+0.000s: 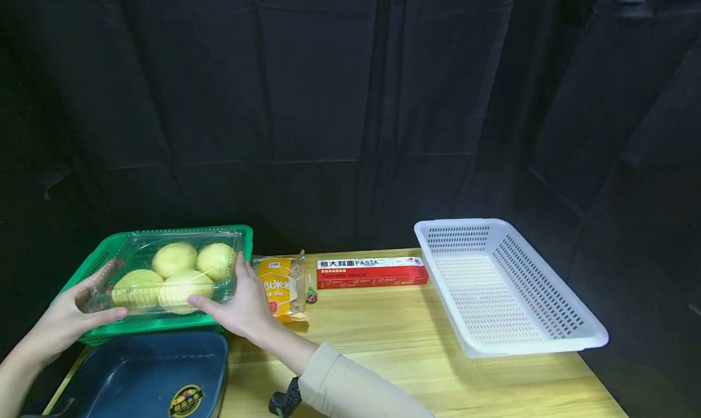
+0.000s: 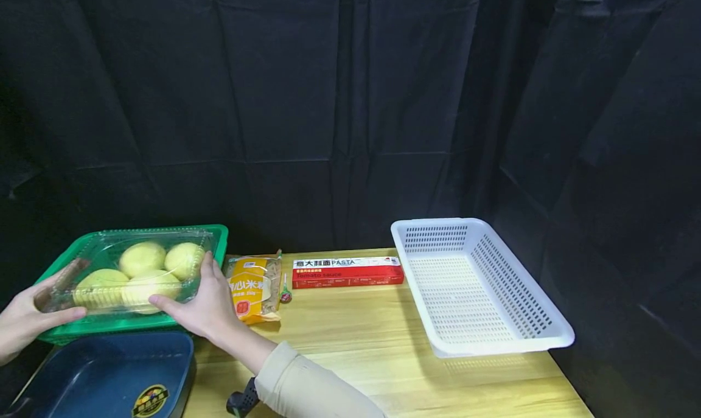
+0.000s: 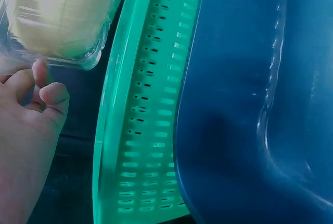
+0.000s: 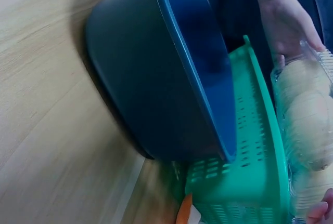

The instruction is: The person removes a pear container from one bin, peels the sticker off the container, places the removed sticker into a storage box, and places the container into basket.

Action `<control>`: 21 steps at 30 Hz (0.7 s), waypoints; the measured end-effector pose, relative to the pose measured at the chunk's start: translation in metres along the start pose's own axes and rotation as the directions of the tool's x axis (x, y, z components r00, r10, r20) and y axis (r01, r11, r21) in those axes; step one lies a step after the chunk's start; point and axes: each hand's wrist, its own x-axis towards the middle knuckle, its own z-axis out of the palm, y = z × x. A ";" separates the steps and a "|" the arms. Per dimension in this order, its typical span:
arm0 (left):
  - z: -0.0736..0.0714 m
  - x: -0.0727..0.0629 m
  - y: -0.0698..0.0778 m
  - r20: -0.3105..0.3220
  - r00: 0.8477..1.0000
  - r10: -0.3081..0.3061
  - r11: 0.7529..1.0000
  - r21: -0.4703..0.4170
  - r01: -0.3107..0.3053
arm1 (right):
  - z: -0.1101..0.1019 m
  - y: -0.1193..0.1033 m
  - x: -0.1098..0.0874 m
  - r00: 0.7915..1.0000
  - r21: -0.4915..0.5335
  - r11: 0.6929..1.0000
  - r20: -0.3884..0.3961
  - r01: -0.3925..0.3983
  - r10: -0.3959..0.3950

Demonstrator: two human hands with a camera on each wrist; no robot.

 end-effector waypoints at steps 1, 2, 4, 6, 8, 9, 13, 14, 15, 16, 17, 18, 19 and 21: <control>-0.001 0.000 -0.001 0.000 1.000 0.009 1.000 0.002 -0.009 | 0.001 0.000 0.000 1.000 0.002 1.000 -0.001 0.001 -0.001; -0.001 0.000 -0.001 0.002 1.000 0.011 1.000 0.004 -0.011 | 0.001 0.000 0.000 1.000 0.002 1.000 -0.003 0.002 -0.002; -0.002 0.000 -0.003 -0.002 1.000 0.014 1.000 0.008 -0.014 | 0.003 -0.001 0.001 1.000 0.001 1.000 -0.009 -0.002 0.002; -0.002 0.000 -0.004 -0.005 1.000 0.017 1.000 0.012 -0.017 | 0.004 -0.001 0.002 1.000 -0.004 1.000 -0.014 -0.008 0.008; -0.003 0.000 -0.006 -0.003 1.000 0.010 1.000 0.003 -0.010 | 0.006 -0.002 0.003 1.000 -0.005 1.000 -0.013 -0.010 0.010; -0.003 0.000 -0.007 -0.003 1.000 0.005 1.000 0.002 -0.005 | 0.007 -0.002 0.004 1.000 -0.003 1.000 -0.009 -0.011 0.010; -0.006 -0.001 -0.007 0.002 0.999 -0.041 0.999 0.002 0.041 | 0.011 -0.002 0.008 1.000 0.010 1.000 0.006 -0.006 0.006; -0.007 -0.001 -0.007 0.005 0.999 -0.049 0.999 0.008 0.049 | 0.012 -0.002 0.009 1.000 0.015 1.000 0.007 -0.006 0.006; -0.008 0.000 -0.006 0.006 0.999 -0.054 0.998 0.014 0.054 | 0.012 -0.001 0.010 1.000 0.019 1.000 0.009 -0.008 0.007; -0.009 0.001 -0.006 0.012 0.998 -0.056 0.998 0.012 0.056 | 0.013 -0.001 0.012 1.000 0.023 1.000 0.008 -0.009 0.009; -0.010 0.003 -0.006 0.018 0.998 -0.062 0.998 0.016 0.061 | 0.014 0.000 0.013 1.000 0.027 1.000 0.009 -0.014 0.014; -0.012 0.004 -0.007 0.028 0.997 -0.065 0.998 0.009 0.065 | 0.016 0.000 0.014 1.000 0.034 0.999 0.010 -0.019 0.018; -0.013 0.004 -0.007 0.037 0.997 -0.072 0.997 0.007 0.072 | 0.017 0.000 0.015 1.000 0.039 0.999 0.013 -0.029 0.029; -0.015 0.005 -0.009 0.058 0.995 -0.085 0.996 -0.011 0.086 | 0.021 0.001 0.016 0.999 0.047 0.998 0.017 -0.043 0.042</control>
